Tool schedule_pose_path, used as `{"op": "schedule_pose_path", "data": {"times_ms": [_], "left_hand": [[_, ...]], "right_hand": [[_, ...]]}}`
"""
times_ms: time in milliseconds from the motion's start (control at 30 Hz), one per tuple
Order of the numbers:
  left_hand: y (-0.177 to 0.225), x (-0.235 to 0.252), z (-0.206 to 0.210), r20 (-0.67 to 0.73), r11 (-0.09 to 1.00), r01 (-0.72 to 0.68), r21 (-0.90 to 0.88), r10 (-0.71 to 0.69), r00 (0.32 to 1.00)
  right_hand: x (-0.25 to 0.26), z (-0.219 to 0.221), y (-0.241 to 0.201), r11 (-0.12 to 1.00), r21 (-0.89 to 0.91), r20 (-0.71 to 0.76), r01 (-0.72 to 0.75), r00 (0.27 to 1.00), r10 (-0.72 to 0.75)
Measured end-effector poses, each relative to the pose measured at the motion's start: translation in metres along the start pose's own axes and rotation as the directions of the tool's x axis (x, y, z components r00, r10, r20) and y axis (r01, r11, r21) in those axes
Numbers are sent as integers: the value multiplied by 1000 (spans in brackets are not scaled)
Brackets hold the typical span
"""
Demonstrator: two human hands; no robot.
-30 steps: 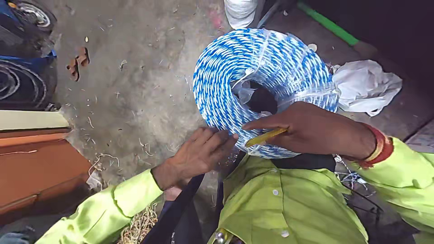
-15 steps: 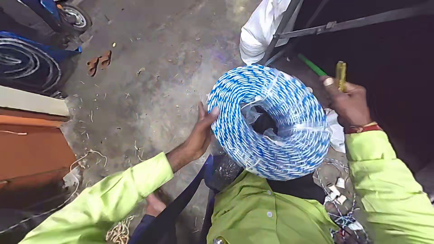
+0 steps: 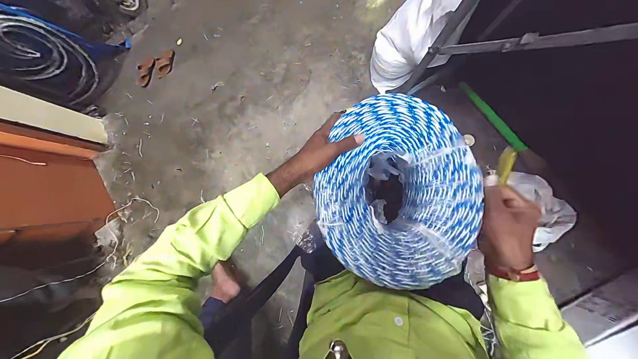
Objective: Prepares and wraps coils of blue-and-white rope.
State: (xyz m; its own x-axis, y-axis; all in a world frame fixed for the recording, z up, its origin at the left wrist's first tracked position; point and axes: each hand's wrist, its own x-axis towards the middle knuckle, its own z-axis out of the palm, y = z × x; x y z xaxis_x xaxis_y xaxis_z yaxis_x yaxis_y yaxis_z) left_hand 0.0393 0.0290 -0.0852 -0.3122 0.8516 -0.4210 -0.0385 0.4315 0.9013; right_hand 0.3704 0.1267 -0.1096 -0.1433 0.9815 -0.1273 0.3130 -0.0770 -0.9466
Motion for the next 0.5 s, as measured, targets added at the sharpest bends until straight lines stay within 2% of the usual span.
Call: {"op": "schedule_pose_path", "data": {"times_ms": [33, 100, 167, 200, 267, 333, 400, 500], "left_hand": [[-4, -6, -5, -41, 983, -42, 178, 50, 998], [-9, -30, -12, -79, 869, -196, 454, 259, 963], [-11, -57, -20, -7, 684, -388, 617, 498, 867], [-11, -67, -24, 52, 604, -457, 654, 566, 823], [-13, -84, -29, 185, 502, -523, 689, 576, 796], [-19, -100, -33, 250, 501, -508, 701, 494, 833], [-28, -120, -37, 243, 538, -466, 703, 435, 867], [-41, -161, -46, 171, 599, -396, 696, 397, 902]], "right_hand": [[6, -8, -10, 999, -4, 7, 53, 999, -53], [10, -23, -45, 992, 46, 82, 115, 990, -118], [1, -27, -76, 975, 171, 253, 138, 951, -179], [-7, -24, -87, 968, 221, 367, 121, 909, -197], [-22, -10, -97, 958, 287, 571, 14, 800, -183], [-33, 4, -96, 909, 384, 676, -164, 721, -155], [-41, 13, -90, 826, 462, 718, -323, 683, -135], [-50, 23, -81, 771, 515, 710, -376, 690, -138]]}}
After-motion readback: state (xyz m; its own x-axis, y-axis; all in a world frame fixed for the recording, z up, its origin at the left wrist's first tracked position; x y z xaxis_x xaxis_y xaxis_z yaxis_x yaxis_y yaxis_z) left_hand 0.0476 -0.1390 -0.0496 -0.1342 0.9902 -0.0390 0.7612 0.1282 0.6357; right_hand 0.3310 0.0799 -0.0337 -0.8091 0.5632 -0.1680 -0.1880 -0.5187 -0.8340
